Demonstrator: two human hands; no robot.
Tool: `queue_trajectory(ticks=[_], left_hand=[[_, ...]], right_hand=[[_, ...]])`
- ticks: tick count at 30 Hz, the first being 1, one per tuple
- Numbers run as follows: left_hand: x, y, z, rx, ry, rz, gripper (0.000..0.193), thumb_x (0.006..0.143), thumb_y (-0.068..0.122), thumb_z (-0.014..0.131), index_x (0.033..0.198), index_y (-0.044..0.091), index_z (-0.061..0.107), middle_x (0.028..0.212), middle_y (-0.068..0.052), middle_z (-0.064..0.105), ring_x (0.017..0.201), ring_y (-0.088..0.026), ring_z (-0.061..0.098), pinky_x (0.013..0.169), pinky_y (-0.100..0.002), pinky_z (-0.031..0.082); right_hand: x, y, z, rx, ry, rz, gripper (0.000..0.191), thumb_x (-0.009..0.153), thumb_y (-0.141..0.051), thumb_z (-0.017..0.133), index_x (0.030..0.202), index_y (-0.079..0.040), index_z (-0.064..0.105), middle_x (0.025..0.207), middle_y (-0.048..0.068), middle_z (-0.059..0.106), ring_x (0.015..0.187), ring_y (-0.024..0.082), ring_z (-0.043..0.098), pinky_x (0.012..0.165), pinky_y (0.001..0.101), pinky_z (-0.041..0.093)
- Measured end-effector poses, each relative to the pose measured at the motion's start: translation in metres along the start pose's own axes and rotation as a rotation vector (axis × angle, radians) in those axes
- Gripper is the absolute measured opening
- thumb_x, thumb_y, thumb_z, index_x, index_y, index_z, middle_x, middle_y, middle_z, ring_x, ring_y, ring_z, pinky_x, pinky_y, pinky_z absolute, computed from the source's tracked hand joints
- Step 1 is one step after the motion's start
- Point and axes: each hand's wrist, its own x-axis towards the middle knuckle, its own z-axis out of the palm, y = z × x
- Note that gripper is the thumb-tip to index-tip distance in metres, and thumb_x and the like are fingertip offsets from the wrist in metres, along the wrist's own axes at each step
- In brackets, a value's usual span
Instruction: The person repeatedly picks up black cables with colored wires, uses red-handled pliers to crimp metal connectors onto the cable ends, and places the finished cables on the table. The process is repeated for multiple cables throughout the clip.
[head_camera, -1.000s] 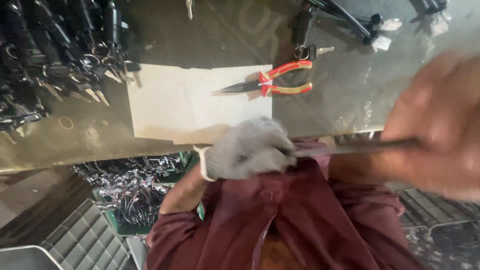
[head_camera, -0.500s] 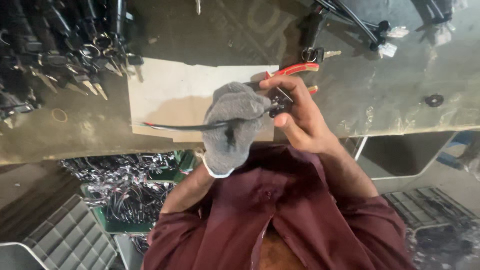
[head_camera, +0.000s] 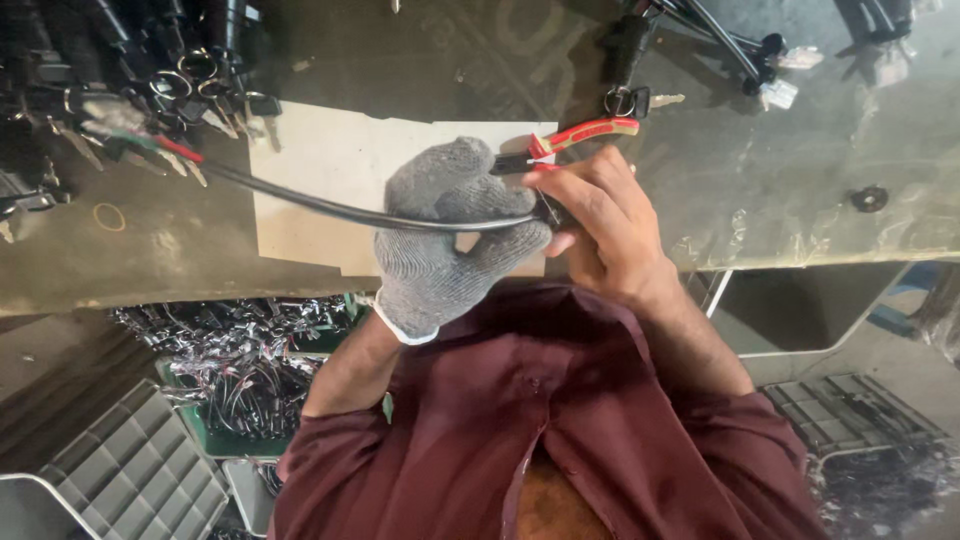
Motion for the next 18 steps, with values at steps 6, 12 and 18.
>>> queue_trajectory(ticks=[6,12,18], left_hand=[[0.012,-0.007,-0.016,-0.160,-0.206,0.004,0.052,0.087,0.032,0.095,0.123,0.013,0.063,0.122,-0.007,0.070,0.113,-0.024,0.072,0.093,-0.036,0.059],[0.028,-0.008,-0.029,-0.193,-0.433,-0.042,0.046,0.090,0.029,0.089,0.126,0.014,0.065,0.112,-0.006,0.074,0.098,-0.023,0.077,0.086,-0.037,0.060],[0.023,-0.015,-0.020,-0.159,-0.407,-0.073,0.040,0.092,0.025,0.086,0.124,0.009,0.067,0.105,-0.009,0.074,0.094,-0.027,0.076,0.082,-0.039,0.059]], right_hand=[[0.000,-0.009,-0.002,0.005,-0.067,0.055,0.053,0.083,-0.002,0.076,0.132,0.005,0.057,0.110,0.019,0.064,0.089,0.035,0.059,0.081,0.0446,0.051],[0.000,-0.008,0.004,0.002,-0.074,0.031,0.053,0.087,0.002,0.075,0.134,0.008,0.053,0.105,0.020,0.060,0.089,0.038,0.061,0.083,0.0459,0.052],[0.003,-0.013,0.002,-0.079,-0.111,0.096,0.050,0.087,-0.002,0.074,0.132,0.007,0.054,0.108,0.020,0.062,0.091,0.039,0.062,0.081,0.0432,0.052]])
